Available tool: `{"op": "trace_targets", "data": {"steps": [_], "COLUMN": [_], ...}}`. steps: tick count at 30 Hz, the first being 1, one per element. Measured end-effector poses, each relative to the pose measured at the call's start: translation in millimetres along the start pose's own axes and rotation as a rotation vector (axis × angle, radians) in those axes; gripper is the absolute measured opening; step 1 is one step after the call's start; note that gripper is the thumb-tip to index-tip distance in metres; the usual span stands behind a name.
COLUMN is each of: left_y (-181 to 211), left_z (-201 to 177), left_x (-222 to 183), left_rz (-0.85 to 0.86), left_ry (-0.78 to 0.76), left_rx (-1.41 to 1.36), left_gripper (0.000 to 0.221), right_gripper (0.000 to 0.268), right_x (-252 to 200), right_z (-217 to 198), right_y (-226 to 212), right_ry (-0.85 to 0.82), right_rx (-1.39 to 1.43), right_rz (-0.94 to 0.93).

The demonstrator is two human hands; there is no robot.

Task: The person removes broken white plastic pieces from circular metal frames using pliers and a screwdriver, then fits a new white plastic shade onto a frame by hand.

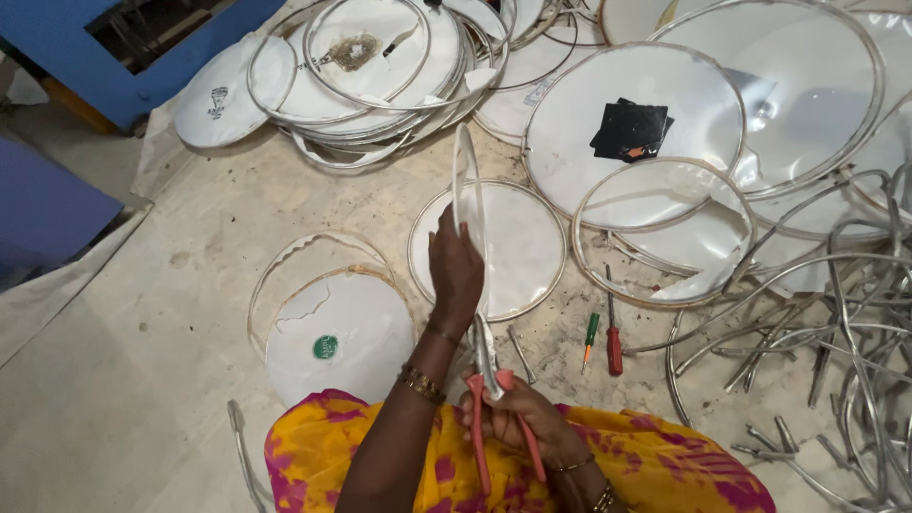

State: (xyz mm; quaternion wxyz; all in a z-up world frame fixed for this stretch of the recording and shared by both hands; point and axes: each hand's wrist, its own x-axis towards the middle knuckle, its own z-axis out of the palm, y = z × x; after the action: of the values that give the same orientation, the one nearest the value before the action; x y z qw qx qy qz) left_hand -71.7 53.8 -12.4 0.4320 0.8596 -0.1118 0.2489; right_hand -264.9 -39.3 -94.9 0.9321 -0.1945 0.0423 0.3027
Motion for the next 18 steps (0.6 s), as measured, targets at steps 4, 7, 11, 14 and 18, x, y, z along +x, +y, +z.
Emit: {"op": "trace_targets", "data": {"steps": [4, 7, 11, 14, 18], "left_y": [-6, -34, -106, -147, -175], "left_z": [47, 68, 33, 13, -3], "left_x": [20, 54, 104, 75, 43], "left_rz": [0.108, -0.139, -0.043, -0.448, -0.454], "left_ry": [0.051, -0.018, 0.125, 0.049, 0.176], "left_rx": [0.187, 0.152, 0.473, 0.071, -0.036], "left_gripper": [0.040, 0.037, 0.014, 0.035, 0.048], "right_gripper": [0.044, 0.032, 0.047, 0.046, 0.064], "right_x": [-12, -31, -50, -33, -9], "right_z": [-12, -14, -16, -22, -24], "right_y": [-4, 15, 30, 30, 9], "right_ry": [0.093, -0.079, 0.061, 0.132, 0.255], "right_rx": [0.037, 0.152, -0.055, -0.128, -0.106], "right_rz": [-0.065, -0.116, 0.013, -0.014, -0.093]}}
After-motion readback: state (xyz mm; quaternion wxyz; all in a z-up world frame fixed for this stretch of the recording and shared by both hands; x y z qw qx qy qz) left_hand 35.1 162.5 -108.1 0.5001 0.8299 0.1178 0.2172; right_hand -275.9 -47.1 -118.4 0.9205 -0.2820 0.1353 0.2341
